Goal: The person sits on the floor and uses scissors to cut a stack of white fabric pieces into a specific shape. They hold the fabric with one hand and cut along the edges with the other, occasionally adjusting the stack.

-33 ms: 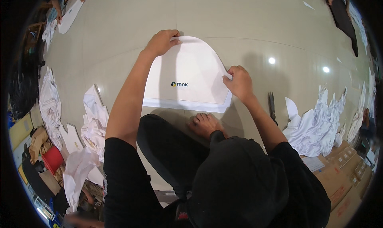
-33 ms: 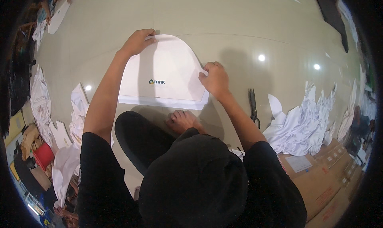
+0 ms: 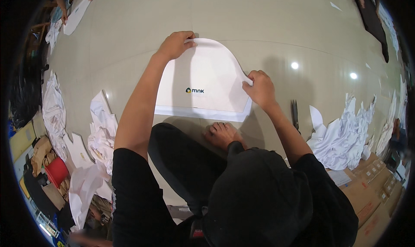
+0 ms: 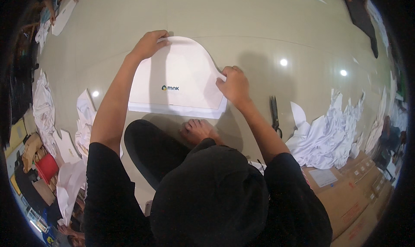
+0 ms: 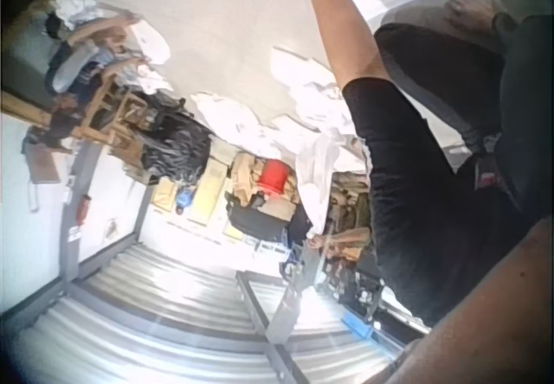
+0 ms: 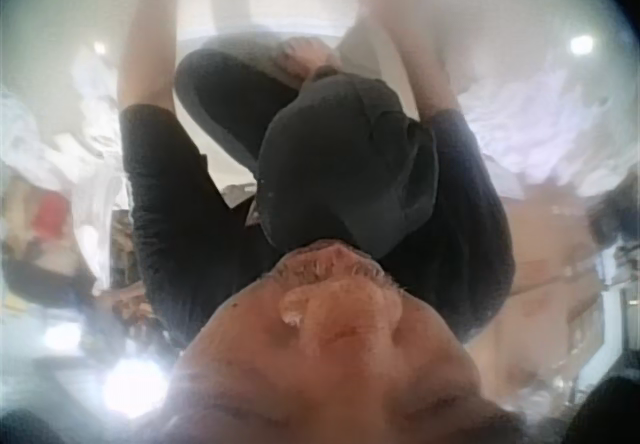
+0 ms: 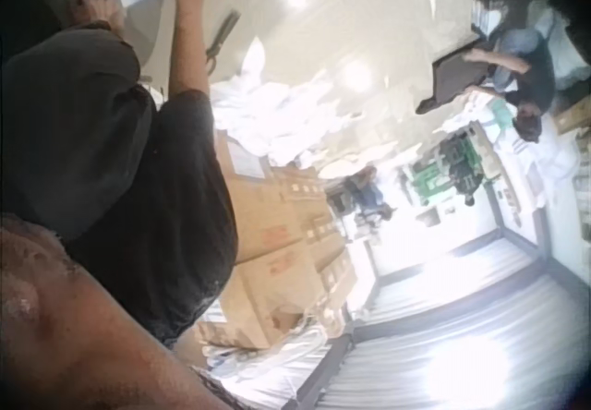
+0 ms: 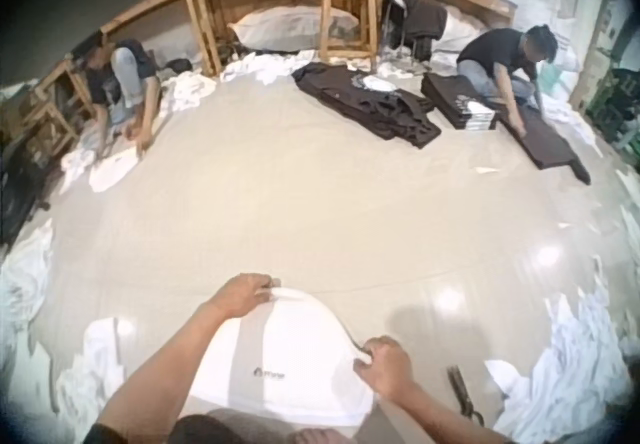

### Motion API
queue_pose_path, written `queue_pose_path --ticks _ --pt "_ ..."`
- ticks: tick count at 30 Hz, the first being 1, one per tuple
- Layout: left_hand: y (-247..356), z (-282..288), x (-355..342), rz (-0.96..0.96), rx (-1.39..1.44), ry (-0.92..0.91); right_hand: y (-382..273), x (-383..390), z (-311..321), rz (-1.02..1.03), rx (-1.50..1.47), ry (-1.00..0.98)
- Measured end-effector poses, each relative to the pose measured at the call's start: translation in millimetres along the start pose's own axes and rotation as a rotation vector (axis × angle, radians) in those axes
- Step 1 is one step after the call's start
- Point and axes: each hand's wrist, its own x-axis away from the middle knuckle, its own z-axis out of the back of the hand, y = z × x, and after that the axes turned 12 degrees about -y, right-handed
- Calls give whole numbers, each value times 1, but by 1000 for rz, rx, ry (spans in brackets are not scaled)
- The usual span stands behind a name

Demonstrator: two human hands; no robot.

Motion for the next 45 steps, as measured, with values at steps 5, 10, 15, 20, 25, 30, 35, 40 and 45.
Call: queue_pose_path --ticks 5,10,15,20,25,30,35,40,45 --pt "-26 2 4 9 47 123 6 -56 37 28 133 -90" --pt "-54 -5 12 141 200 357 -39 -212 83 325 463 129" --pt "-62 -43 35 386 471 752 -191 -271 51 697 509 184" --pt "-24 -85 58 495 1137 928 -267 -233 -3 1006 216 164" --pt "3 -115 63 430 1636 1081 -195 -180 -41 711 -218 191" --pt "15 -133 67 479 1874 1163 -131 -84 -40 4 -607 -384" --pt "37 -154 82 516 1944 1109 -126 -63 -64 -230 -1107 -508" --pt "48 -171 100 498 2007 1049 -126 -76 -65 -244 -1129 -303" --pt "63 -174 122 526 2007 986 -110 -73 -53 -304 -1135 -188"
